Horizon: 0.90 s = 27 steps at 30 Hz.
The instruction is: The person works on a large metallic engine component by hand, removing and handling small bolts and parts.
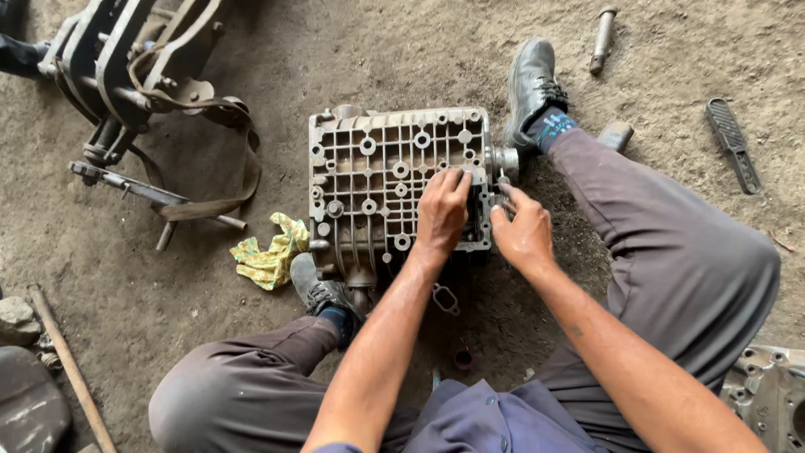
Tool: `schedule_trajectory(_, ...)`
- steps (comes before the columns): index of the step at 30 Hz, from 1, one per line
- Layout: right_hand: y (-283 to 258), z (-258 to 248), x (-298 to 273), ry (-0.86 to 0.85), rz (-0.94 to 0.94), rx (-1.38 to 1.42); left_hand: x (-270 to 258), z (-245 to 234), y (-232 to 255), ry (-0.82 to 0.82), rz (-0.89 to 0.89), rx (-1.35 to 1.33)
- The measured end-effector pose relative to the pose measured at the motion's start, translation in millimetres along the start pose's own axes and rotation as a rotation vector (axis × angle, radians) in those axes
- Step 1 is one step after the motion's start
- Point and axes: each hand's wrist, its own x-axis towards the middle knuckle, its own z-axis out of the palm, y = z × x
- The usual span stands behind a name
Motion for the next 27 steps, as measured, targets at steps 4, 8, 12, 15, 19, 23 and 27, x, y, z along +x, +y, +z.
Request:
schedule_trajectory(4, -25.6, -42.7, 1.8, -0.214, 0.154, 0.014, -3.6, 6.5, -3.9, -0.147, 0.014, 0.041)
schedule_trajectory(8, -20.8, -102.7, 31.9, -0.110, -0.248, 0.140, -6.6, 12.0, 3.0, -0.078, -0.092, 0.042)
schedule_trajectory(12, -6.9, -107.0, 58.8, -0.014, -0.043, 0.458, 2.6, 19.7, 23.8, 0.075, -0.155, 0.098)
schedule_trajectory(15, -17.0, -77.9, 64.3, -0.091, 0.082, 0.640, 0.9, 6.2, 7.9, 0.019, -0.002, 0.039)
schedule_trajectory(19, -37.1, -47.5, 47.7, -0.131, -0.116, 0.120, 0.9, 9.5, -6.6, -0.139, 0.113, 0.076)
schedule_trajectory(23, -33.6, -44.4, 44.7, -0.114, -0.075, 0.017, -7.0, 2.4, -20.6, -0.113, 0.041, 0.009)
schedule_trajectory(27, -31.0, -53.2, 50.9, -0.056, -0.125, 0.214, -4.8, 18.0, 1.2, 0.054, -0.088, 0.013)
